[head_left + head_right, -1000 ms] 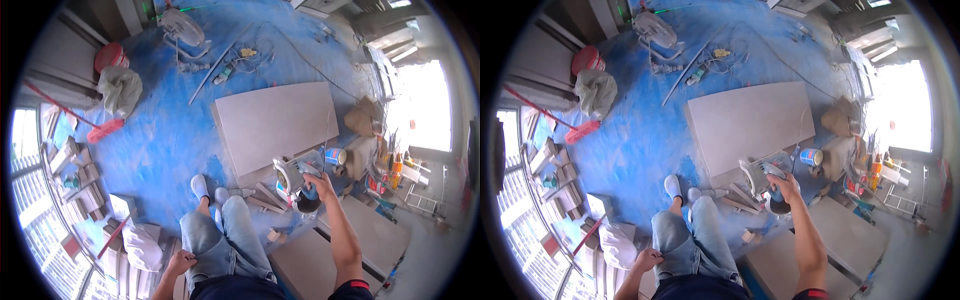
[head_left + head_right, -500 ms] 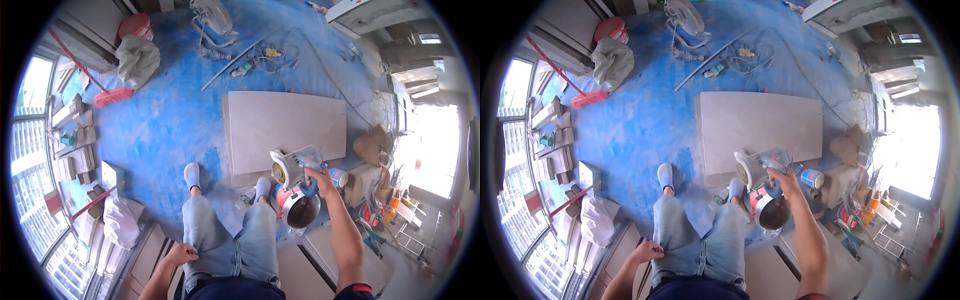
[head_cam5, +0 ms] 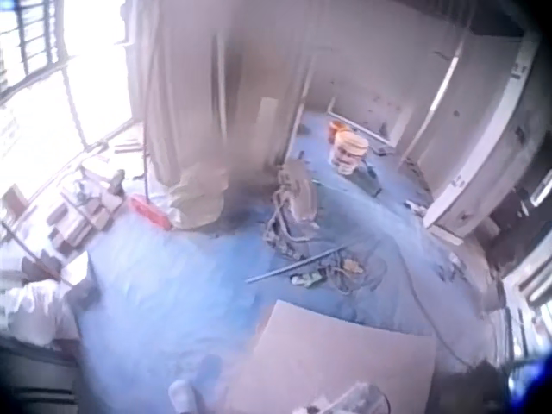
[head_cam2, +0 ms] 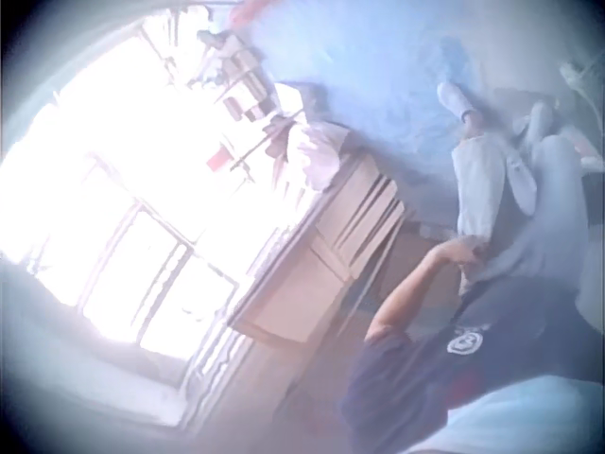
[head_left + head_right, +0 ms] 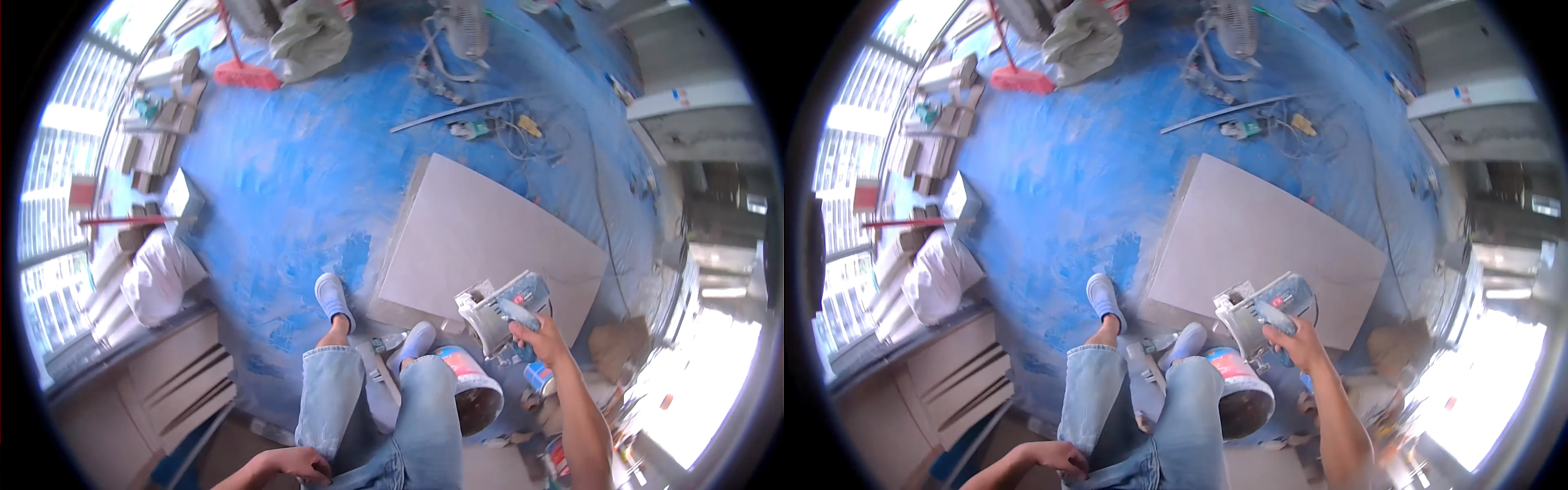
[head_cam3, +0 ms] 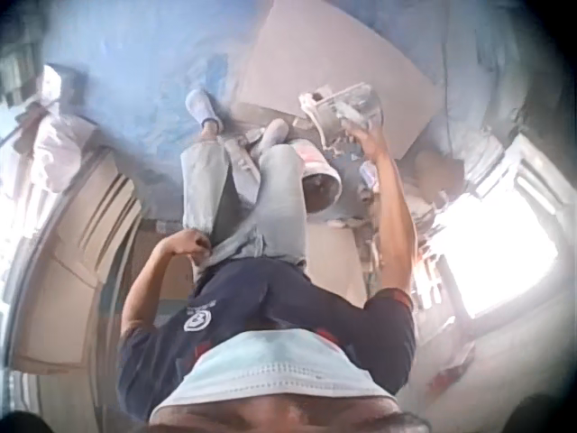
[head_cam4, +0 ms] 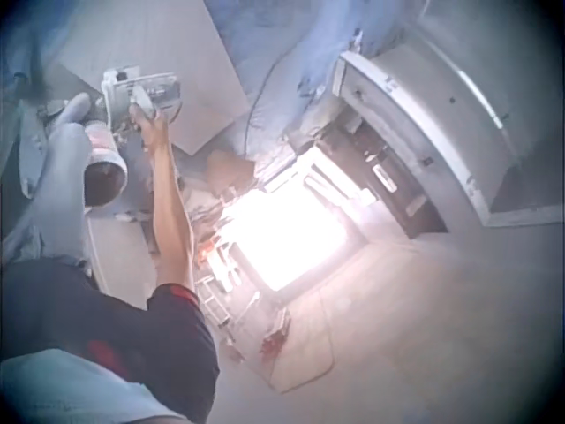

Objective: The person marks a rectangular section on a large tile using a tape measure and a pen, then uses a handheld power tile saw to cut along the marked lines while steadying the tile with their other hand.

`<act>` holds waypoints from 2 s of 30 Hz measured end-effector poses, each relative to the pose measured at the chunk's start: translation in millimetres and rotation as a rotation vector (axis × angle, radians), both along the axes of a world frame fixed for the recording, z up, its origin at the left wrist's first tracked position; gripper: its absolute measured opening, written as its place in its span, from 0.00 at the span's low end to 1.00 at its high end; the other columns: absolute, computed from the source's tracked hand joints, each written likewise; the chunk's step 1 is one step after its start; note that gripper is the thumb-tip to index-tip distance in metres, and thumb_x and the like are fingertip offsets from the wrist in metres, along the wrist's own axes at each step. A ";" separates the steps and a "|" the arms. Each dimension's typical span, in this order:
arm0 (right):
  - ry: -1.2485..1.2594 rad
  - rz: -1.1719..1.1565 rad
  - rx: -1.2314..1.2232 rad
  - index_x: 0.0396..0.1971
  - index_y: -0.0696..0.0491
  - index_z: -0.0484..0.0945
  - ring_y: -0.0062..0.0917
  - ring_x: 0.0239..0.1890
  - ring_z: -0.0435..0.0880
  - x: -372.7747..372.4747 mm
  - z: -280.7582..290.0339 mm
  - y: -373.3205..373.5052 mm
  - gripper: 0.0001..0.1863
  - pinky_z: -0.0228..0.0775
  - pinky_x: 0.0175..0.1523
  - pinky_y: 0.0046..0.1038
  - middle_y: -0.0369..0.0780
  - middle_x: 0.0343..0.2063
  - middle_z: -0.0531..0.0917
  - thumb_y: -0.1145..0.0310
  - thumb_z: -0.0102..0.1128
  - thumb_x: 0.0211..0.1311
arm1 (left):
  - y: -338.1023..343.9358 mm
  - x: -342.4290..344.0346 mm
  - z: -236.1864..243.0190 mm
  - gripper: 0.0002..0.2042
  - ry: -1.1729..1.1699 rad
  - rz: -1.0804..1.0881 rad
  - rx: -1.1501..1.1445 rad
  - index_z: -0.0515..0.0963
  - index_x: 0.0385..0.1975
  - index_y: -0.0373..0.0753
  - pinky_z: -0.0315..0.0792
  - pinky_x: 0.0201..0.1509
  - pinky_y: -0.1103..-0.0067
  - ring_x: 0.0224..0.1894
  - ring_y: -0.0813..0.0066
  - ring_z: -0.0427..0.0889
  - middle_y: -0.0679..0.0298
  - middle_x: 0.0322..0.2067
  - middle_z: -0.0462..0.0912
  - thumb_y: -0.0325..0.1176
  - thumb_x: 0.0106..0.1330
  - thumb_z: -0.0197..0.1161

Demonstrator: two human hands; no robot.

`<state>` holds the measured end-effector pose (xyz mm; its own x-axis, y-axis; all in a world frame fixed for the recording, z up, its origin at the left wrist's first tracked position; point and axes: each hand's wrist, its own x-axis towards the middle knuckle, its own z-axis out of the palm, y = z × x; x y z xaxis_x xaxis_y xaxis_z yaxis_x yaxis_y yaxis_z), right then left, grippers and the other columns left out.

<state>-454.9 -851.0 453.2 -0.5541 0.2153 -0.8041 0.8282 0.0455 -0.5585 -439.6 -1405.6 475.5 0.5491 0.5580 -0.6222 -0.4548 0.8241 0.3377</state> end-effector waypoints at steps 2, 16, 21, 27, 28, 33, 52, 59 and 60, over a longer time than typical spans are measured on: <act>-0.026 0.110 0.049 0.33 0.57 0.80 0.14 0.25 0.75 -23.0 -21.2 -3.1 0.17 0.67 0.33 0.21 0.32 0.23 0.79 0.57 0.70 0.60 | 5.9 -10.3 -26.8 0.15 -0.203 0.008 -0.095 0.83 0.47 0.34 0.77 0.42 0.81 0.35 0.77 0.83 0.63 0.36 0.86 0.38 0.69 0.64; 0.099 0.387 0.159 0.32 0.59 0.80 0.15 0.22 0.74 -189.8 -250.2 -68.7 0.16 0.64 0.28 0.20 0.34 0.21 0.78 0.59 0.68 0.61 | -86.7 200.3 -357.4 0.14 0.315 0.645 -0.628 0.85 0.40 0.36 0.76 0.44 0.71 0.35 0.61 0.85 0.51 0.34 0.87 0.35 0.56 0.67; 0.255 0.569 0.254 0.25 0.58 0.79 0.15 0.21 0.73 -237.7 -323.1 -79.4 0.18 0.62 0.27 0.20 0.33 0.18 0.77 0.56 0.65 0.62 | 63.8 161.2 -447.7 0.10 0.581 0.785 -0.660 0.82 0.37 0.35 0.75 0.40 0.72 0.31 0.65 0.83 0.52 0.28 0.84 0.33 0.60 0.65; 0.308 0.663 0.226 0.26 0.59 0.78 0.16 0.21 0.72 -255.6 -379.5 -90.4 0.16 0.61 0.28 0.20 0.34 0.19 0.76 0.60 0.64 0.63 | 182.5 145.8 -515.9 0.05 0.467 1.361 -0.645 0.77 0.36 0.32 0.74 0.39 0.78 0.33 0.77 0.79 0.61 0.29 0.80 0.26 0.65 0.60; 0.320 0.651 0.221 0.27 0.59 0.79 0.16 0.21 0.72 -257.4 -382.3 -91.8 0.15 0.61 0.28 0.20 0.34 0.19 0.76 0.60 0.64 0.62 | 196.9 133.8 -517.9 0.06 0.536 1.451 -0.681 0.77 0.39 0.32 0.74 0.41 0.78 0.34 0.77 0.79 0.61 0.31 0.80 0.26 0.65 0.60; 0.278 0.725 0.269 0.43 0.61 0.82 0.18 0.21 0.72 -271.9 -401.1 -91.6 0.22 0.61 0.28 0.20 0.35 0.18 0.74 0.55 0.62 0.62 | 221.2 88.2 -531.5 0.20 0.581 1.579 -0.693 0.69 0.57 0.31 0.72 0.55 0.75 0.47 0.70 0.78 0.54 0.47 0.77 0.26 0.65 0.61; 0.193 0.820 0.319 0.38 0.59 0.83 0.16 0.22 0.71 -281.2 -420.9 -95.0 0.20 0.60 0.27 0.19 0.34 0.18 0.75 0.55 0.64 0.62 | 212.8 70.3 -537.1 0.42 0.077 1.781 -0.427 0.44 0.73 0.31 0.52 0.75 0.65 0.73 0.57 0.57 0.48 0.70 0.58 0.28 0.64 0.64; 0.178 0.824 0.320 0.40 0.59 0.83 0.15 0.22 0.71 -280.2 -423.8 -95.5 0.20 0.60 0.27 0.19 0.34 0.18 0.75 0.55 0.64 0.62 | 209.9 65.8 -536.3 0.44 0.021 1.763 -0.397 0.41 0.74 0.31 0.50 0.76 0.64 0.75 0.56 0.54 0.47 0.71 0.55 0.30 0.64 0.65; 0.176 0.820 0.314 0.40 0.59 0.83 0.15 0.22 0.71 -280.3 -424.7 -95.8 0.20 0.60 0.27 0.19 0.34 0.19 0.75 0.55 0.64 0.62 | 208.1 64.8 -534.3 0.44 0.016 1.757 -0.395 0.41 0.74 0.31 0.50 0.76 0.64 0.75 0.56 0.54 0.47 0.71 0.54 0.31 0.64 0.65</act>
<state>-735.3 -946.8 28.5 -0.7408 -0.1065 -0.6632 0.3715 0.7577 -0.5366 -374.8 -1197.5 -58.9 -0.4663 0.2536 -0.8475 -0.7935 -0.5435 0.2740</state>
